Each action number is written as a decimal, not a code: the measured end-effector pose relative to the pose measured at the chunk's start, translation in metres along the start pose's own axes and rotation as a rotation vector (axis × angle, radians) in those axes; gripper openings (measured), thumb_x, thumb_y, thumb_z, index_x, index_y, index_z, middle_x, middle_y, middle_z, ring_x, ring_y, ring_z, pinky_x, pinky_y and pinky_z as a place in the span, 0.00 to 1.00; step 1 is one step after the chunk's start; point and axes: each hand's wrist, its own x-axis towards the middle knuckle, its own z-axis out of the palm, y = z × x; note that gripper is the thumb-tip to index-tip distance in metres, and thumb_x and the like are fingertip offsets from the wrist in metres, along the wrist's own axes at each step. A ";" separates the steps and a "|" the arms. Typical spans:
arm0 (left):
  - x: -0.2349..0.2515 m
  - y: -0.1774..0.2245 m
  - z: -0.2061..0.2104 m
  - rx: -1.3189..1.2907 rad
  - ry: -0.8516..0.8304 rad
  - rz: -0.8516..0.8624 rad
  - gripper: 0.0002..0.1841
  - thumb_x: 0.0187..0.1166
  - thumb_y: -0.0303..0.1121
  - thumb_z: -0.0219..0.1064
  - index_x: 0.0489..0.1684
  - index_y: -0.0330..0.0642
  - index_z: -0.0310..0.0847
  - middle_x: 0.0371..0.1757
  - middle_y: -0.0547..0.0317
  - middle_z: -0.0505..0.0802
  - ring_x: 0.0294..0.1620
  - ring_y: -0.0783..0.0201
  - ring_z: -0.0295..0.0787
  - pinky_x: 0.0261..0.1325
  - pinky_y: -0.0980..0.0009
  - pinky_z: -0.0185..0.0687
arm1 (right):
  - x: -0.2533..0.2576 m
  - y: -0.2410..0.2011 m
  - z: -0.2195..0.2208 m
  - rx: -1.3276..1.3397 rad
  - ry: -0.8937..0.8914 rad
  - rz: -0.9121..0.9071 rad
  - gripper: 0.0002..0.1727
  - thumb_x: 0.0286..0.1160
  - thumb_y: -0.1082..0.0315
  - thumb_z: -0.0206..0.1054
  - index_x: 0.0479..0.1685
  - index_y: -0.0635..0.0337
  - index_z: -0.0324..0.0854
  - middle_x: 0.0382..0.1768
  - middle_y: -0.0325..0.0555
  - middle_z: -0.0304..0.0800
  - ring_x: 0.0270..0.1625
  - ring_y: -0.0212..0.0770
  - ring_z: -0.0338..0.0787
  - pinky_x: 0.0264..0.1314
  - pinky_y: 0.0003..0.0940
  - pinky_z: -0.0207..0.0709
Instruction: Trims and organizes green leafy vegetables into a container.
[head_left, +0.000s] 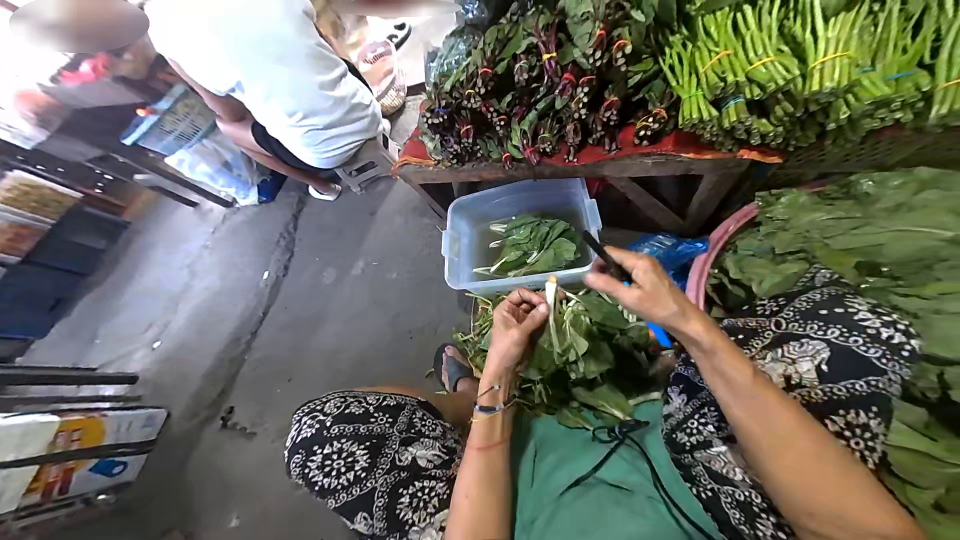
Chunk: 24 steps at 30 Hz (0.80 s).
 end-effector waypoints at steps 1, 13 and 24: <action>-0.001 0.002 0.006 0.112 -0.008 0.071 0.04 0.72 0.21 0.68 0.38 0.37 0.81 0.44 0.57 0.95 0.49 0.68 0.93 0.56 0.70 0.89 | -0.002 -0.002 0.008 0.084 -0.030 0.004 0.15 0.77 0.57 0.70 0.47 0.61 0.85 0.28 0.38 0.82 0.27 0.30 0.78 0.32 0.31 0.75; -0.003 0.019 0.016 0.919 -0.050 0.279 0.11 0.75 0.26 0.71 0.51 0.33 0.92 0.44 0.50 0.97 0.40 0.64 0.95 0.52 0.66 0.91 | -0.011 0.003 0.019 -0.447 -0.066 -0.272 0.12 0.65 0.77 0.68 0.46 0.62 0.93 0.40 0.54 0.93 0.39 0.57 0.93 0.38 0.60 0.83; 0.000 0.015 -0.005 -0.476 0.190 -0.509 0.14 0.89 0.23 0.46 0.59 0.33 0.79 0.49 0.43 0.95 0.50 0.50 0.96 0.56 0.54 0.92 | -0.003 -0.011 -0.027 -0.664 -0.036 0.301 0.32 0.93 0.43 0.48 0.79 0.58 0.72 0.64 0.67 0.83 0.56 0.71 0.88 0.54 0.74 0.75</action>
